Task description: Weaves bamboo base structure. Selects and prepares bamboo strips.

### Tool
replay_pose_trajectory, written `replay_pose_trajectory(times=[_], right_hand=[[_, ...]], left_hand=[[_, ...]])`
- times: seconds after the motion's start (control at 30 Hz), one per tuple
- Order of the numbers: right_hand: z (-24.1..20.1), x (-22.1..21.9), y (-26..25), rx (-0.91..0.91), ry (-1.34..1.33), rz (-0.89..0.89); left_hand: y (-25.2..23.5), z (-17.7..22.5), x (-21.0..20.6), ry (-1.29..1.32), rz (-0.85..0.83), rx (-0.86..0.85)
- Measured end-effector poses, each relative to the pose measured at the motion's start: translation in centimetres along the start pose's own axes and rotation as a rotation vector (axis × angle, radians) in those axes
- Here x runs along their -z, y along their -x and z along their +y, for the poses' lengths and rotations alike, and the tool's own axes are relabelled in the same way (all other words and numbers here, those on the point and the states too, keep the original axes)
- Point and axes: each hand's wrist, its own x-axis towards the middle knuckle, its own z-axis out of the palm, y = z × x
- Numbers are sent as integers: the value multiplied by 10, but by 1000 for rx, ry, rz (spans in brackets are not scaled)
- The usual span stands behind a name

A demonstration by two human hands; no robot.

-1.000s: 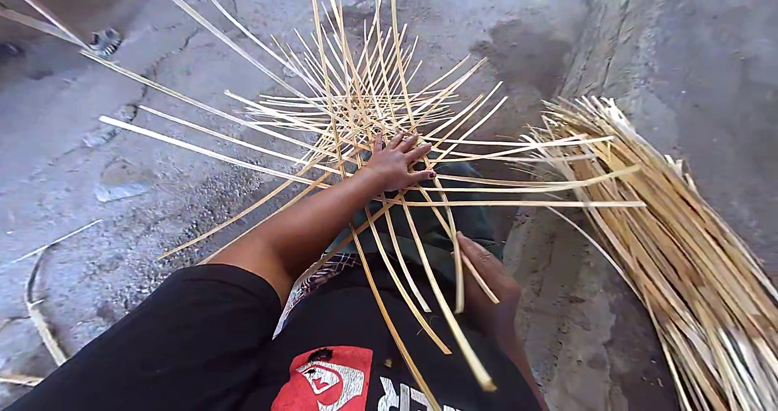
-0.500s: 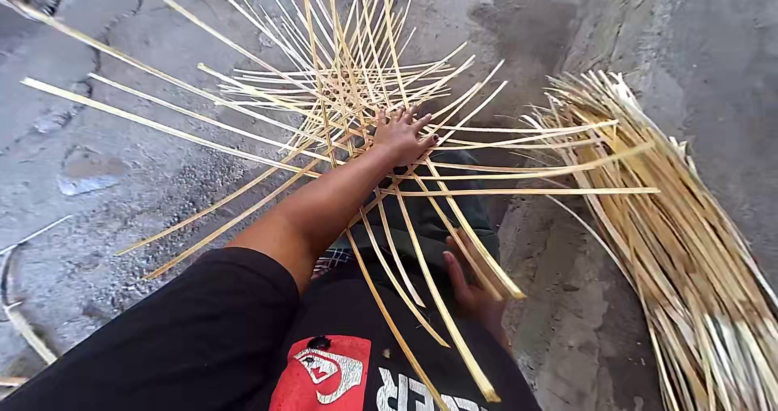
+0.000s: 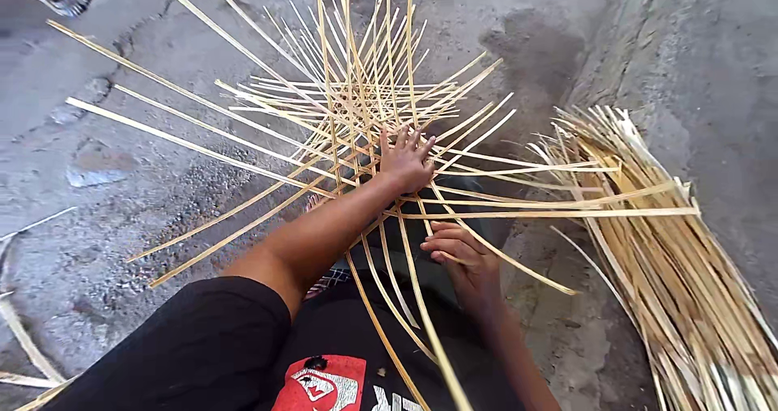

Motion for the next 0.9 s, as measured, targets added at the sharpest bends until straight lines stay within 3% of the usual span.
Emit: replay_pose_trajectory(times=[0.1, 0.2, 0.33, 0.63, 0.9], right_hand=[[10, -18, -14, -67, -295, -3], [14, -37, -22, -266, -522, 20], [-1, -38, -16, -492, -477, 133], [-7, -43, 33, -251, -155, 95], [-33, -44, 71, -231, -175, 151]], left_hand=[[3, -2, -3, 44, 2, 7], [3, -6, -6, 58, 19, 6], [10, -4, -7, 49, 50, -1], [5, 10, -23, 29, -50, -11], [4, 9, -25, 31, -34, -31]])
